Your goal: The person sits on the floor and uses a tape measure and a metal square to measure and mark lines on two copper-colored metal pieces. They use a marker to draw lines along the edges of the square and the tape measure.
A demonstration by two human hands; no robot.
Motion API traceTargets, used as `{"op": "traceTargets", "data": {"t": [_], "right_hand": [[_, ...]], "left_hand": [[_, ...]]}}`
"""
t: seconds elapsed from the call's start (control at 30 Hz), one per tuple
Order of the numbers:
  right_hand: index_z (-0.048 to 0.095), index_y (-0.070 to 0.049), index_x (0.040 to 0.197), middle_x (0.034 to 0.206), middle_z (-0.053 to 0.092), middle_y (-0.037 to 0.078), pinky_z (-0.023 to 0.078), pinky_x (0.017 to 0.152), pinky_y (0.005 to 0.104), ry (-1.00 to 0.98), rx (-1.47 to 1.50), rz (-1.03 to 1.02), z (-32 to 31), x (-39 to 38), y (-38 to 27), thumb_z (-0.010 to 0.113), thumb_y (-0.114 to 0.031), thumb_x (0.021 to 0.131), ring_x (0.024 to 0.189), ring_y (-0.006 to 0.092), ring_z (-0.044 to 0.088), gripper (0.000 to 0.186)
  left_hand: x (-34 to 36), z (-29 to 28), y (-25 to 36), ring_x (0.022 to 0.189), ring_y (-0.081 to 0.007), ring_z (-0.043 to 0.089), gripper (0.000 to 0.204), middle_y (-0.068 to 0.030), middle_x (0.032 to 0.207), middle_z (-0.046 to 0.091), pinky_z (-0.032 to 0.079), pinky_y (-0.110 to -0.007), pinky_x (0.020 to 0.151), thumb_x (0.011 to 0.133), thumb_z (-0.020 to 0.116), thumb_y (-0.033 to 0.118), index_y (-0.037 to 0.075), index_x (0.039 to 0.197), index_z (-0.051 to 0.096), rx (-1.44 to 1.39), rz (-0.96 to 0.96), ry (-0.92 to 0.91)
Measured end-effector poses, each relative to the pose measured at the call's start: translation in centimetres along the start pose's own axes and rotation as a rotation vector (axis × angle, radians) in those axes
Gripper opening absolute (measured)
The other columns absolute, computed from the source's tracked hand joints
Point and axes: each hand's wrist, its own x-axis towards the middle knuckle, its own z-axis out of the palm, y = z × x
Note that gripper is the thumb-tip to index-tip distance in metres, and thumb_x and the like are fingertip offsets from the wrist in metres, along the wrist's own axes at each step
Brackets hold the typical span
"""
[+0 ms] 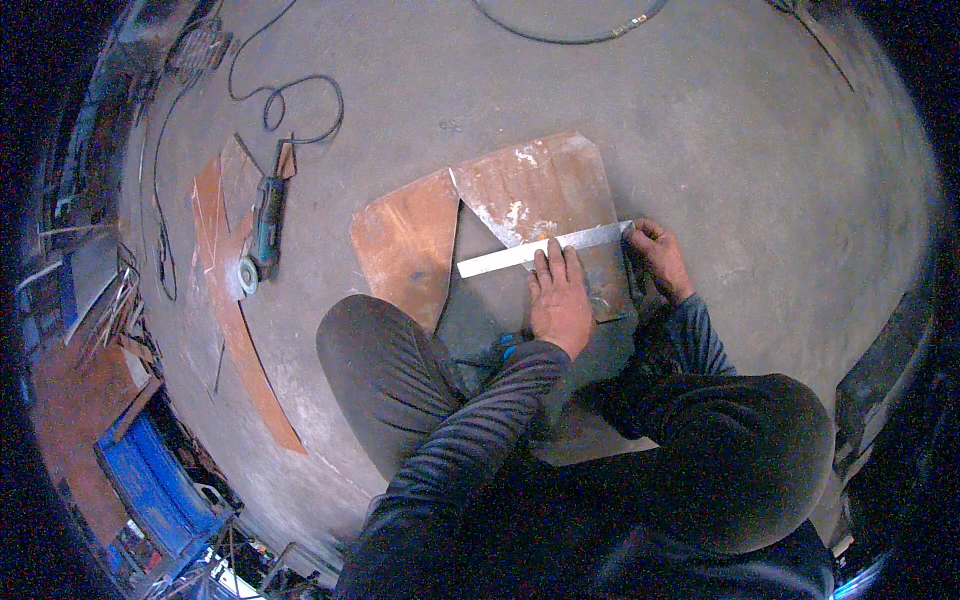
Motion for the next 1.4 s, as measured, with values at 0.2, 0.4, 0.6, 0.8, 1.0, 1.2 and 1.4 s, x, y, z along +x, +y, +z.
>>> {"op": "traceTargets", "data": {"t": [0.2,0.4,0.6,0.8,1.0,1.2,1.4], "right_hand": [[0.070,-0.003,0.101,0.087,0.066,-0.002,0.049,0.072,0.0273,0.032,-0.076,-0.009,0.2,0.0,-0.6,0.064,-0.018,0.097,0.078,0.0099,0.059,0.017],[0.069,-0.003,0.101,0.088,0.065,-0.002,0.047,0.073,0.0265,-0.030,-0.084,-0.002,0.5,-1.2,-2.8,0.064,-0.016,0.097,0.081,0.0089,0.057,0.014],[0.067,-0.003,0.102,0.089,0.065,-0.002,0.048,0.075,0.0263,0.013,0.010,0.011,0.9,-0.9,-1.8,0.064,-0.016,0.097,0.081,0.0090,0.057,0.014],[0.069,-0.003,0.104,0.091,0.067,-0.001,0.049,0.077,0.0272,-0.026,-0.119,-0.048,-0.3,-0.1,-0.4,0.064,-0.013,0.095,0.082,0.0105,0.059,0.015],[0.069,-0.002,0.102,0.091,0.067,-0.001,0.049,0.078,0.0279,-0.018,0.026,0.055,0.8,-1.1,-2.5,0.062,-0.012,0.093,0.082,0.0110,0.060,0.015],[0.069,-0.002,0.102,0.091,0.067,-0.001,0.049,0.077,0.0274,-0.043,0.035,0.027,0.2,-0.9,-2.1,0.063,-0.012,0.092,0.081,0.0109,0.060,0.016],[0.069,-0.002,0.102,0.090,0.067,-0.001,0.049,0.075,0.0275,-0.023,-0.012,0.063,0.4,-0.9,-2.4,0.063,-0.013,0.092,0.080,0.0107,0.059,0.016]], "left_hand": [[0.3,1.1,-0.2,0.145,-0.0489,0.033,0.085,-0.0255,0.160,0.028,0.034,-0.055,0.118,0.081,0.074,0.018,-0.003,0.152,0.033,0.006,-0.009,0.023],[0.4,0.4,-0.1,0.142,-0.0548,0.035,0.077,-0.0243,0.160,0.028,0.034,-0.059,0.117,0.085,0.066,0.016,0.000,0.153,0.035,0.018,-0.023,-0.005],[0.4,0.4,0.5,0.140,-0.0594,0.034,0.071,-0.0176,0.166,0.023,0.034,-0.063,0.115,0.090,0.058,0.017,0.006,0.156,0.034,0.067,0.005,-0.030],[0.4,-0.4,0.6,0.140,-0.0597,0.034,0.070,-0.0171,0.166,0.022,0.036,-0.064,0.113,0.091,0.057,0.016,0.006,0.156,0.034,0.066,0.003,-0.067],[0.5,-0.4,0.4,0.139,-0.0598,0.035,0.071,-0.0180,0.165,0.023,0.038,-0.063,0.111,0.090,0.059,0.016,0.006,0.156,0.034,0.059,0.003,-0.049],[0.6,-1.1,0.7,0.142,-0.0595,0.032,0.070,-0.0168,0.167,0.022,0.034,-0.063,0.114,0.092,0.058,0.019,0.006,0.157,0.035,0.032,-0.004,-0.117],[0.4,-0.2,0.5,0.141,-0.0608,0.032,0.070,-0.0202,0.166,0.022,0.032,-0.064,0.115,0.092,0.058,0.019,0.002,0.156,0.034,0.060,0.033,-0.056]]}}
